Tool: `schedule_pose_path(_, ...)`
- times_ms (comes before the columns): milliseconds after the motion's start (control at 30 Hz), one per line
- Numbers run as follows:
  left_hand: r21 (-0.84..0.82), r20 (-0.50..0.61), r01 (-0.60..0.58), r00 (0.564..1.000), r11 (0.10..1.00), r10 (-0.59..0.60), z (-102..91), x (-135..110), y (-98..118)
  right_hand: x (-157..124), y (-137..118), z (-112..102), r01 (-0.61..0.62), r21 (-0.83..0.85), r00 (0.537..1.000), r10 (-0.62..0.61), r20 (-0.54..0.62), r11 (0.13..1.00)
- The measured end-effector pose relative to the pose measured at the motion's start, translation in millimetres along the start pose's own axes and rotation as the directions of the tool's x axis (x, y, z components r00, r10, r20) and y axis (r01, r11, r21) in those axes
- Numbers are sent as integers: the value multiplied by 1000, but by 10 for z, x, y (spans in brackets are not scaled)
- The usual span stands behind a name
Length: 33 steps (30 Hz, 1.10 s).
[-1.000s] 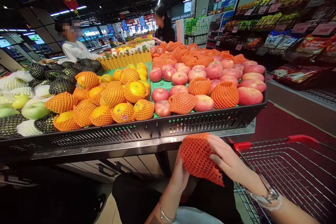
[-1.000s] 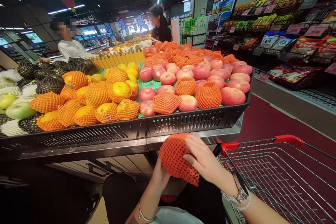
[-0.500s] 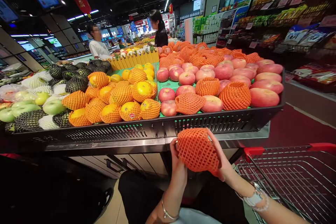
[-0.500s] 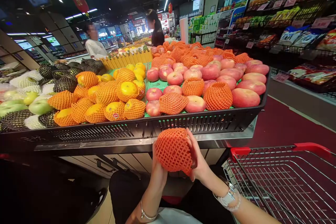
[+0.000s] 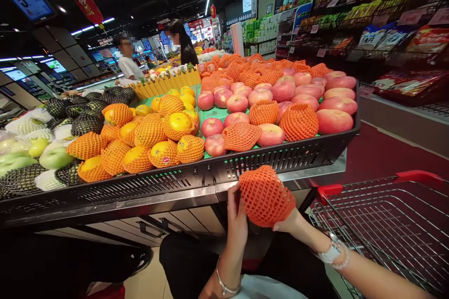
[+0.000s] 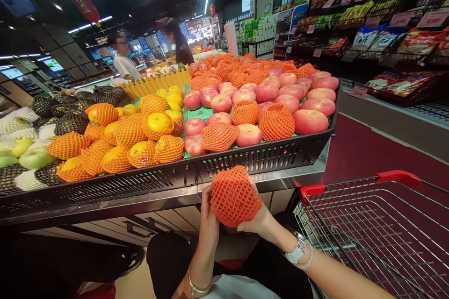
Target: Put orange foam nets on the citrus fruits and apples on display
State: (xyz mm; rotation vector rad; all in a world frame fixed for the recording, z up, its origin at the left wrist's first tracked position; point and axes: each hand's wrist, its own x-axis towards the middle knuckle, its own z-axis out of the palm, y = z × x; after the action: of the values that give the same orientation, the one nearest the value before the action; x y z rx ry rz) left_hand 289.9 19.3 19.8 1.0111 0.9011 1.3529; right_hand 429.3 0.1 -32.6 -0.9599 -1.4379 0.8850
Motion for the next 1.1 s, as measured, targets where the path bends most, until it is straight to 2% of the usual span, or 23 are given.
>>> schedule_pose_path(100,14,53,8,999,1000,-9,-50,21,56,26,-118,41,-16,150,997,28,-78,989)
schedule_pose_path(233,18,198,-72,978,997,67,-72,9,159,21,-202,43,-13,138,989,33,-145,990)
schedule_pose_path(300,9,209,-88,974,996,84,-71,-9,175,-3,-172,9,-4,103,985,22,-168,995)
schedule_pose_path(367,-72,182,-9,983,997,22,-67,-26,168,-31,-113,-40,9,41,984,-2,-179,999)
schedule_pose_path(400,-125,204,72,978,989,-46,-63,-34,162,-44,-86,-64,28,3,981,-27,-194,1000)
schedule_pose_path(433,-167,260,171,958,971,-124,-57,-43,156,-54,-68,-86,54,-42,977,-61,-206,998)
schedule_pose_path(500,-187,404,338,882,922,-241,-35,-68,146,-64,-78,-117,135,-132,970,-158,-185,982)
schedule_pose_path(567,-179,473,394,838,901,-272,-1,-98,130,-62,-151,-132,223,-182,963,-245,-108,958)
schedule_pose_path(633,-195,460,393,846,899,-270,35,-116,118,-48,-258,-148,263,-198,962,-273,-21,944)
schedule_pose_path(700,-222,417,362,875,906,-247,63,-93,155,-27,-359,-191,269,-209,962,-272,12,940)
schedule_pose_path(767,-208,379,243,913,948,-151,88,-1,306,-2,-428,-272,268,-223,963,-269,28,937)
schedule_pose_path(833,-115,354,-3,934,993,44,138,172,607,33,-450,-375,268,-210,962,-274,0,940)
schedule_pose_path(867,-29,343,-170,924,985,169,181,288,806,54,-443,-424,261,-200,961,-274,-37,944)
schedule_pose_path(900,78,329,-341,896,937,298,239,425,1024,78,-424,-464,251,-194,960,-270,-78,948)
schedule_pose_path(933,206,332,-499,845,842,419,312,580,1248,102,-396,-493,235,-194,957,-261,-125,953)
schedule_pose_path(967,345,344,-624,779,701,524,399,755,1463,124,-360,-510,213,-204,955,-247,-162,956)
schedule_pose_path(1000,482,352,-673,735,561,580,495,947,1657,142,-320,-516,189,-220,954,-232,-189,957)
schedule_pose_path(1033,596,369,-675,711,435,598,594,1155,1818,154,-279,-514,165,-237,956,-215,-199,957)
schedule_pose_path(1100,752,421,-628,693,202,586,774,1590,2016,164,-208,-500,131,-267,965,-184,-185,955)
